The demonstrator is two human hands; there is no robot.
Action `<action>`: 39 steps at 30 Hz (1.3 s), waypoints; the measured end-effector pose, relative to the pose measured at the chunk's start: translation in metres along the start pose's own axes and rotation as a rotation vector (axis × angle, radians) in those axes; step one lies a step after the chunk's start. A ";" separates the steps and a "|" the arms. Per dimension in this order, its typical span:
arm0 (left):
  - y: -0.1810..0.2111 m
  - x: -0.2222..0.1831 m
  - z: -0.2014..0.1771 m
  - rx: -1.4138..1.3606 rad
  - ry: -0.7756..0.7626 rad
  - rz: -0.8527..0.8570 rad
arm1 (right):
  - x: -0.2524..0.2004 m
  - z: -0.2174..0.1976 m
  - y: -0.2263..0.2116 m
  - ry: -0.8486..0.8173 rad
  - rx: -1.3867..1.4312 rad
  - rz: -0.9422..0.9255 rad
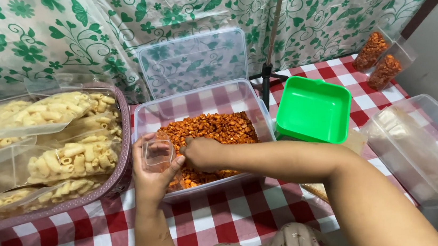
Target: Packaging small orange snacks into plastic bags using a cup and spoon for measurement and transfer, then weighing them on a scale.
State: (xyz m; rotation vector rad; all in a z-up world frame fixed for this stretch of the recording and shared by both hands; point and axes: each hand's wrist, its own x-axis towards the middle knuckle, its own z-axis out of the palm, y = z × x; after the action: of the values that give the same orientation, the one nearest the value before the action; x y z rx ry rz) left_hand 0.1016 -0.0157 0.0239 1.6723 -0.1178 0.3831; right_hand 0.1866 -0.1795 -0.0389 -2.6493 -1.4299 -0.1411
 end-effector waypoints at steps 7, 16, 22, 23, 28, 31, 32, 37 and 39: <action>-0.002 0.002 0.001 0.039 0.016 -0.030 | -0.006 -0.028 0.003 0.049 0.314 0.152; -0.001 0.001 0.000 0.104 0.031 -0.061 | -0.001 -0.018 -0.007 0.055 0.229 0.132; -0.006 0.002 0.001 0.051 0.062 -0.101 | 0.007 0.007 0.012 0.038 0.274 0.149; -0.010 0.003 0.001 0.060 0.058 -0.098 | 0.005 0.003 0.014 0.055 0.305 0.140; -0.003 0.003 0.001 0.031 0.058 -0.122 | 0.004 -0.007 0.013 0.075 0.310 0.115; -0.003 0.003 0.001 0.076 0.056 -0.123 | 0.006 -0.006 0.010 0.068 0.326 0.107; -0.001 0.003 0.001 0.089 0.053 -0.126 | 0.006 -0.007 0.010 0.071 0.316 0.103; 0.000 0.005 0.001 0.105 0.055 -0.139 | 0.007 -0.009 0.011 0.074 0.293 0.076; -0.001 0.004 0.001 0.127 0.057 -0.132 | 0.007 -0.005 0.012 0.076 0.284 0.058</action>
State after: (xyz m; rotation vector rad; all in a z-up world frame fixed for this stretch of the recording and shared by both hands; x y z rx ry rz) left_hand 0.1063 -0.0157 0.0242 1.7820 0.0609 0.3439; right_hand 0.2007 -0.1809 -0.0337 -2.4247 -1.2451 -0.0297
